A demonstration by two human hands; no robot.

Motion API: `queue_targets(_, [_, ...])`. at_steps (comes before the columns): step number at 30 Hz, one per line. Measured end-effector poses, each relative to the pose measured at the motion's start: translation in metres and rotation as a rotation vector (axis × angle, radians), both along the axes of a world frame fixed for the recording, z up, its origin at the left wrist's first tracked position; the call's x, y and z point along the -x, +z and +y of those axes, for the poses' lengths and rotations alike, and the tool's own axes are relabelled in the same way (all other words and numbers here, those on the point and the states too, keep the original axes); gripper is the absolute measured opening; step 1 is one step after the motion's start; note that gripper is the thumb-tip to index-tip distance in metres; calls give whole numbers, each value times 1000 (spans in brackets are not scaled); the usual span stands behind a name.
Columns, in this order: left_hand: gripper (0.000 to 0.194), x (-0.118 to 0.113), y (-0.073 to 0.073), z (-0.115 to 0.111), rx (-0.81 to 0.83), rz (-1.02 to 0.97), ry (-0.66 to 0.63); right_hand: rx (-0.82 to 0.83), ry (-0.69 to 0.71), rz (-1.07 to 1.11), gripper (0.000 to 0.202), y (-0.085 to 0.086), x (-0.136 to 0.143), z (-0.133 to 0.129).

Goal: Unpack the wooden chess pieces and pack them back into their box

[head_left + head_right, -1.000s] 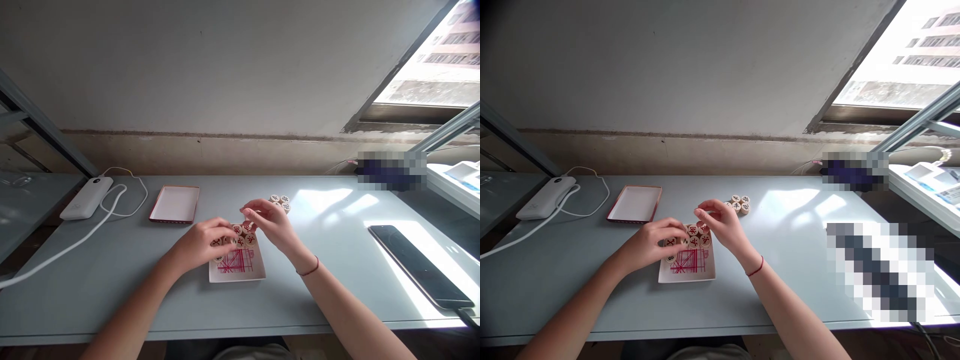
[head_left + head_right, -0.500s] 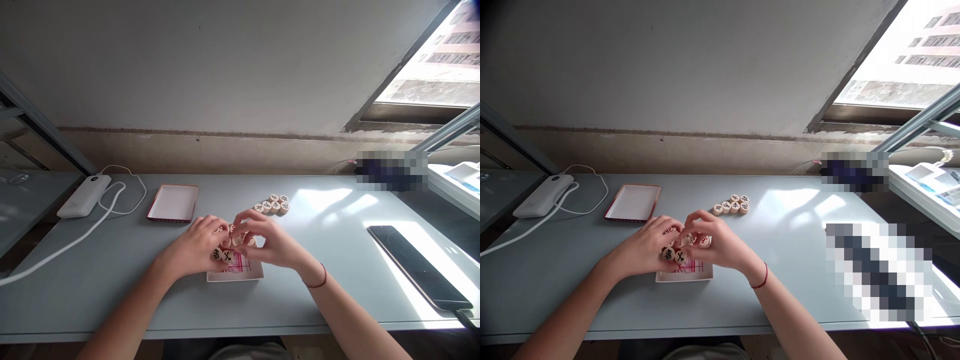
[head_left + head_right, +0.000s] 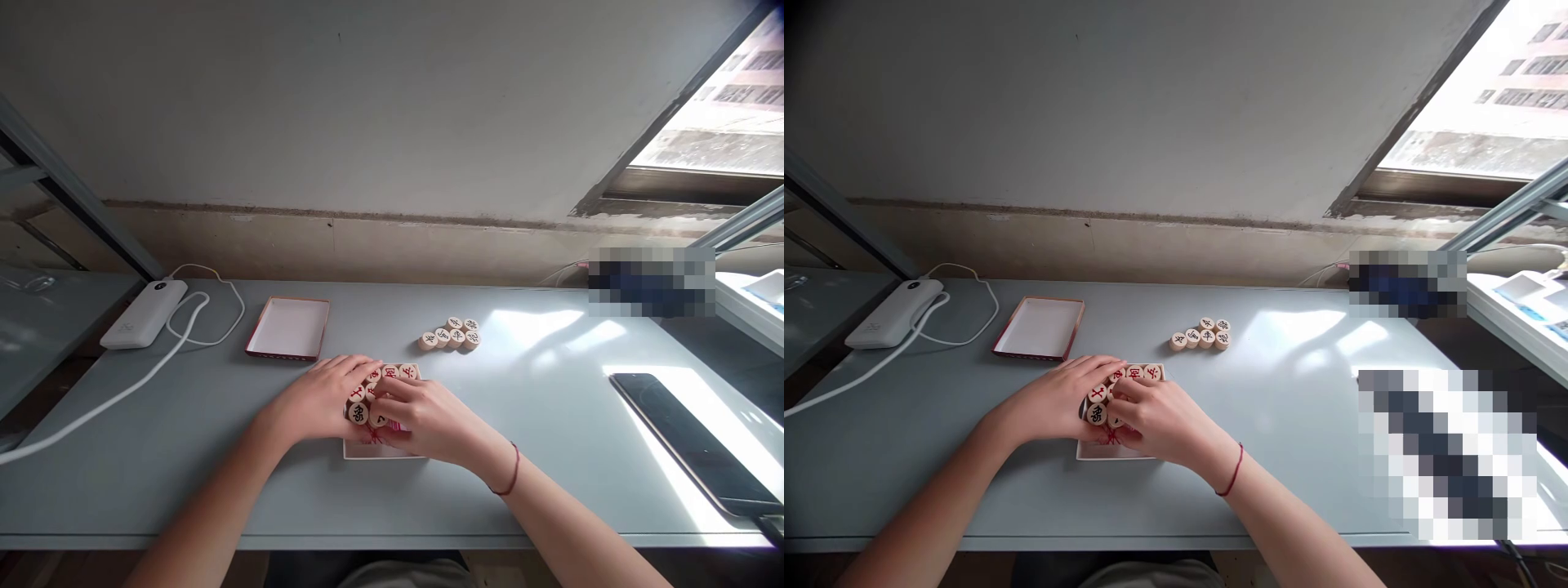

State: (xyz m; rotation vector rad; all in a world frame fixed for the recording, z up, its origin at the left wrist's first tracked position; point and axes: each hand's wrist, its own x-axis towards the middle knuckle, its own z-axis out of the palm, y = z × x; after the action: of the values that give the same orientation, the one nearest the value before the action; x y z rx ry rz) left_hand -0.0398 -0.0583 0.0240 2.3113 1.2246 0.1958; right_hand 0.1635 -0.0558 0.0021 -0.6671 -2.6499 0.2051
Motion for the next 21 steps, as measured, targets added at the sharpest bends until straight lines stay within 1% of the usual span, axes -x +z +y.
queue_targets(2, [76,0,0,-1,-8,-10,-1,11,0,11,13,2,-1,2])
queue_targets(5, [73,-2,0,-2,-6,-24,11,117,-58,87,18,9,-13,15])
queue_targets(7, [72,-5,0,-4,-22,-30,12,198,-161,183,20,15,-27,31])
queue_targets(9, [69,-10,-1,-5,-48,-28,13,246,-306,303,22,19,-44,48])
queue_targets(11, [57,-14,-4,-7,-90,-23,12,360,-413,412,28,21,-59,61])
queue_targets(13, [41,-17,-7,-8,-149,-25,-4,476,-516,494,34,21,-71,69])
queue_targets(14, [34,-19,-8,-8,-176,-27,-17,507,-571,518,36,20,-75,71])
queue_targets(16, [27,-20,-9,-8,-208,-28,-39,496,-669,524,36,19,-78,74])
queue_targets(18, [23,-20,-8,-8,-232,-28,-51,429,-727,485,33,19,-78,78])
queue_targets(21, [21,-20,-5,-9,-284,-38,-89,300,-797,362,26,18,-78,88])
